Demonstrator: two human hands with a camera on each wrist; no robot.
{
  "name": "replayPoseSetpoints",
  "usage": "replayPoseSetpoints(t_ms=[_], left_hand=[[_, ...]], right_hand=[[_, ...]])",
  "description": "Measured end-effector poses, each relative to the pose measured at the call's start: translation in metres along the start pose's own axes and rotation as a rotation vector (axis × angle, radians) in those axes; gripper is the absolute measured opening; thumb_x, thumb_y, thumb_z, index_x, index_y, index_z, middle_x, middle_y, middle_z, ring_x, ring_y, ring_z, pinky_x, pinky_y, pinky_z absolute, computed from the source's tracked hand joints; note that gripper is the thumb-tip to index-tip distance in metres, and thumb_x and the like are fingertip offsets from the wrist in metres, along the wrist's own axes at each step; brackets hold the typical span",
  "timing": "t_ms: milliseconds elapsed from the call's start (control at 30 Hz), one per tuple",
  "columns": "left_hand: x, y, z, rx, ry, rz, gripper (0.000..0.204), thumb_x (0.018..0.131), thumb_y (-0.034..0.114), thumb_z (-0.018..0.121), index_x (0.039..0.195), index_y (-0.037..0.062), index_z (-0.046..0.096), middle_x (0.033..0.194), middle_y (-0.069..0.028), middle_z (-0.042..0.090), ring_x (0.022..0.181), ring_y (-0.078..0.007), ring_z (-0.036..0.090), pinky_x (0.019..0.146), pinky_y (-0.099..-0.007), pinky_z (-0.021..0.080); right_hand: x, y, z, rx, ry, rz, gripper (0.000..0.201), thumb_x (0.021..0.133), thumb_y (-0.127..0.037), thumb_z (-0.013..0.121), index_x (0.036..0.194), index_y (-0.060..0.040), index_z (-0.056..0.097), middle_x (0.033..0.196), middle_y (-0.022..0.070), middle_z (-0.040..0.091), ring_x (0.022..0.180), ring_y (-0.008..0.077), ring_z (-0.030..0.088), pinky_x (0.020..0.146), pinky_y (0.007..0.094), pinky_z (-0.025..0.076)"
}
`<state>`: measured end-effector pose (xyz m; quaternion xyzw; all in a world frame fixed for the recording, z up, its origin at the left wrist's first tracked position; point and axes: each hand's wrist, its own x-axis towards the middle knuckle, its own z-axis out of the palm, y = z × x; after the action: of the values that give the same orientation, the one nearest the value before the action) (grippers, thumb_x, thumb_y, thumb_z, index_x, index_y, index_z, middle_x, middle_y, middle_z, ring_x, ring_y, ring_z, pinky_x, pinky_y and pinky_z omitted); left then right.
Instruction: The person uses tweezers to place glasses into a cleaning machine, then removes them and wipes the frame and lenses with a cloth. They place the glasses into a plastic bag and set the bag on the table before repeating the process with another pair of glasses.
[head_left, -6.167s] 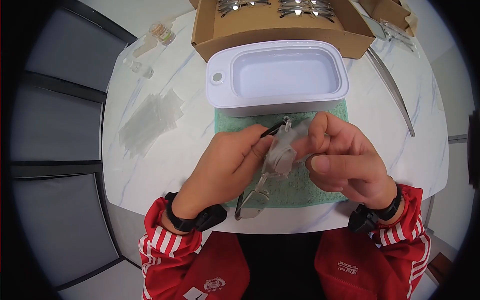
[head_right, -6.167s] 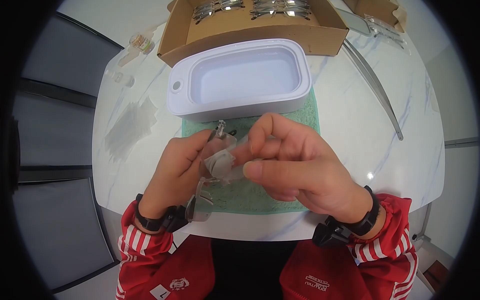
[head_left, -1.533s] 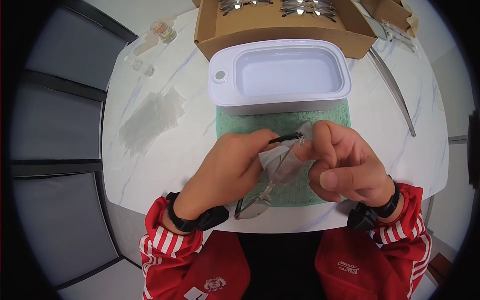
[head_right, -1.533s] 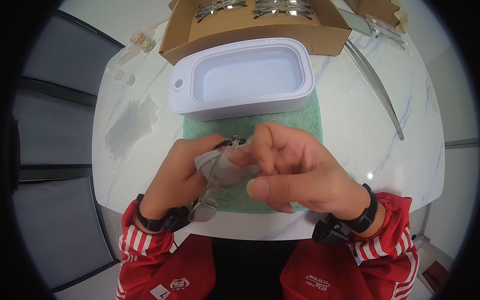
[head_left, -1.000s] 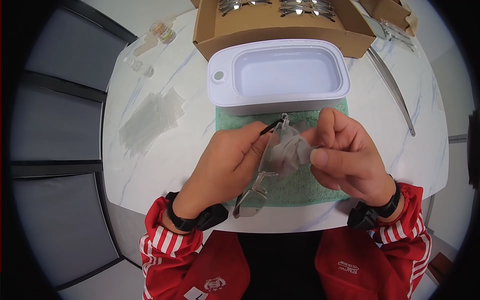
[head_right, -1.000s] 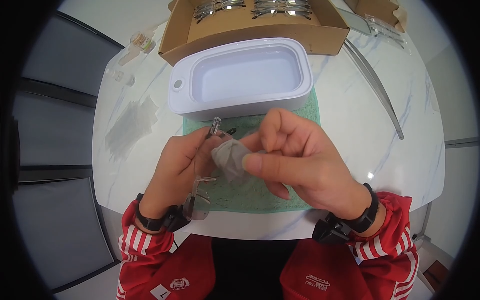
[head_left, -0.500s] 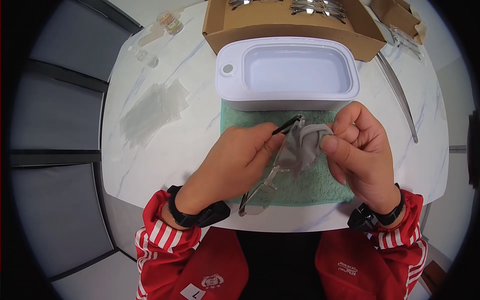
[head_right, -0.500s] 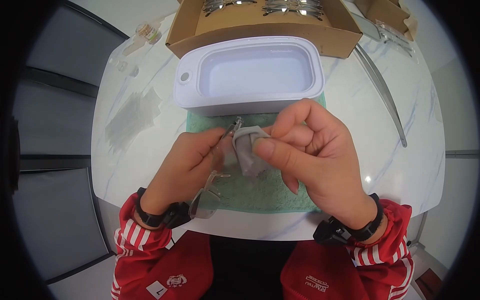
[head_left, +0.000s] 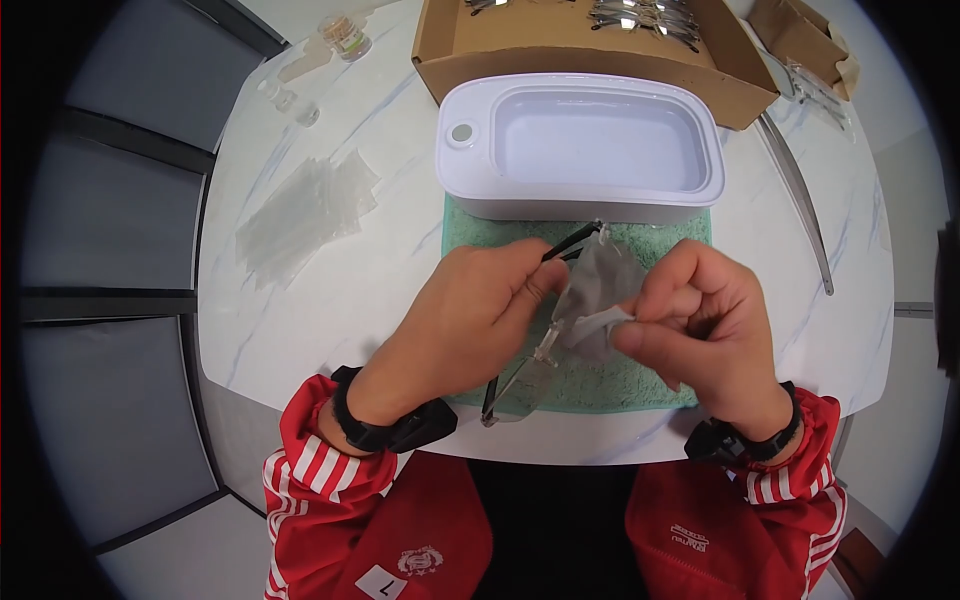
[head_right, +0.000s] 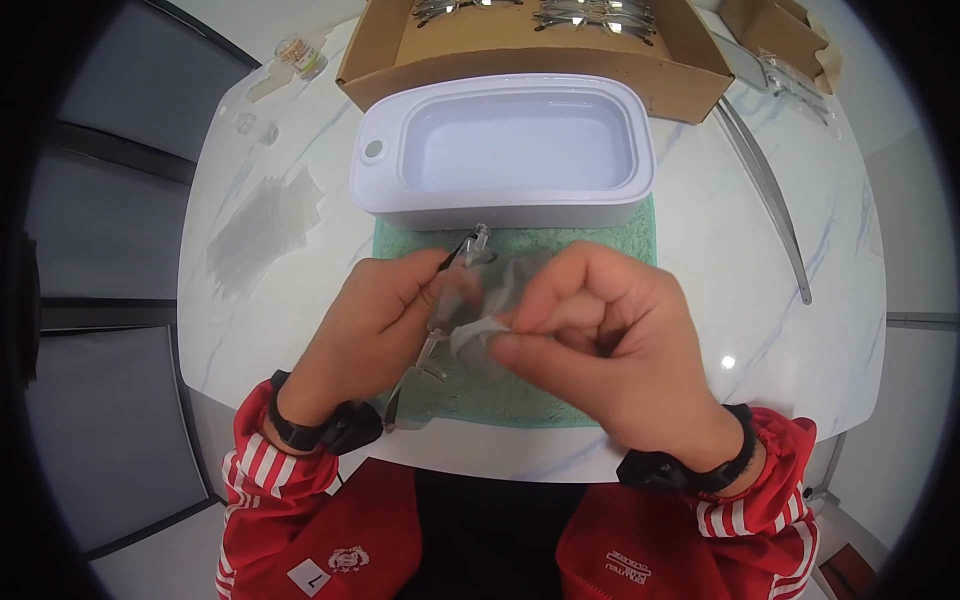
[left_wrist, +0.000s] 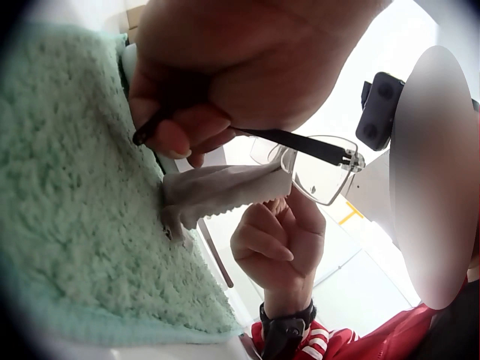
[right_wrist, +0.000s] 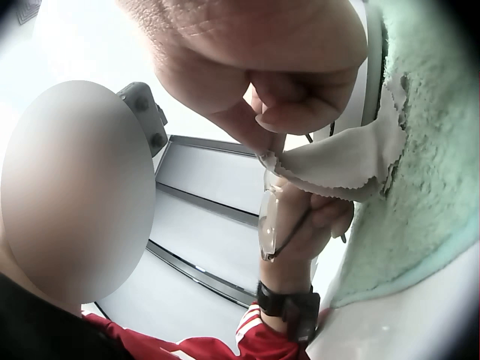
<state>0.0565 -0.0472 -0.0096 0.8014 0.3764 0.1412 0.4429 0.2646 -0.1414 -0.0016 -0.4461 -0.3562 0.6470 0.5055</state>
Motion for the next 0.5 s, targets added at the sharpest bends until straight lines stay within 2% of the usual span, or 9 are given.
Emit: replayPoseSetpoints(t_ms=[200,333,400,433,500], left_hand=[[-0.003,-0.01,0.005,0.049,-0.007,0.136,0.02,0.099,0.013,0.054,0.088,-0.0013,0.061,0.075,-0.0238,0.063,0.073,-0.0469,0.061,0.062,-0.0506,0.046],[-0.001,-0.011,0.008,0.05,-0.031,0.134,0.019,0.099,0.013,0.055,0.087,-0.0015,0.06,0.075,-0.024,0.063,0.072,-0.0473,0.061,0.062,-0.0513,0.046],[0.001,-0.012,0.01,0.025,-0.007,0.085,0.022,0.101,0.015,0.054,0.087,-0.0009,0.059,0.074,-0.0243,0.062,0.071,-0.0481,0.058,0.061,-0.0495,0.046],[0.001,-0.012,0.009,0.028,-0.003,0.082,0.022,0.101,0.015,0.054,0.087,-0.0009,0.059,0.074,-0.0243,0.062,0.071,-0.0481,0.058,0.061,-0.0495,0.046],[0.0,-0.013,0.003,0.017,0.012,0.068,0.022,0.104,0.016,0.048,0.102,0.0009,0.064,0.067,-0.0122,0.059,0.058,-0.0232,0.057,0.058,-0.0344,0.045]], right_hand=[[0.006,0.002,-0.006,0.068,0.093,-0.055,0.016,0.092,0.006,0.068,0.097,-0.0036,0.056,0.082,0.0039,0.073,0.05,0.0,0.046,0.045,0.0161,0.032],[0.005,0.009,-0.003,0.073,0.053,-0.042,0.017,0.091,0.007,0.069,0.098,-0.0021,0.057,0.085,0.0048,0.073,0.054,-0.0012,0.048,0.047,0.0165,0.035],[0.006,0.022,-0.003,-0.019,0.0,-0.293,0.017,0.089,0.01,0.069,0.097,-0.001,0.058,0.087,0.0047,0.073,0.058,-0.003,0.048,0.051,0.0151,0.035],[0.004,0.018,-0.003,-0.017,-0.005,-0.294,0.017,0.089,0.01,0.069,0.097,-0.001,0.058,0.087,0.0047,0.073,0.058,-0.003,0.048,0.051,0.0151,0.035],[0.0,0.005,-0.004,-0.168,-0.034,-0.168,0.02,0.086,0.014,0.066,0.092,-0.0017,0.056,0.082,0.0061,0.07,0.06,0.0003,0.05,0.064,0.0171,0.047]])
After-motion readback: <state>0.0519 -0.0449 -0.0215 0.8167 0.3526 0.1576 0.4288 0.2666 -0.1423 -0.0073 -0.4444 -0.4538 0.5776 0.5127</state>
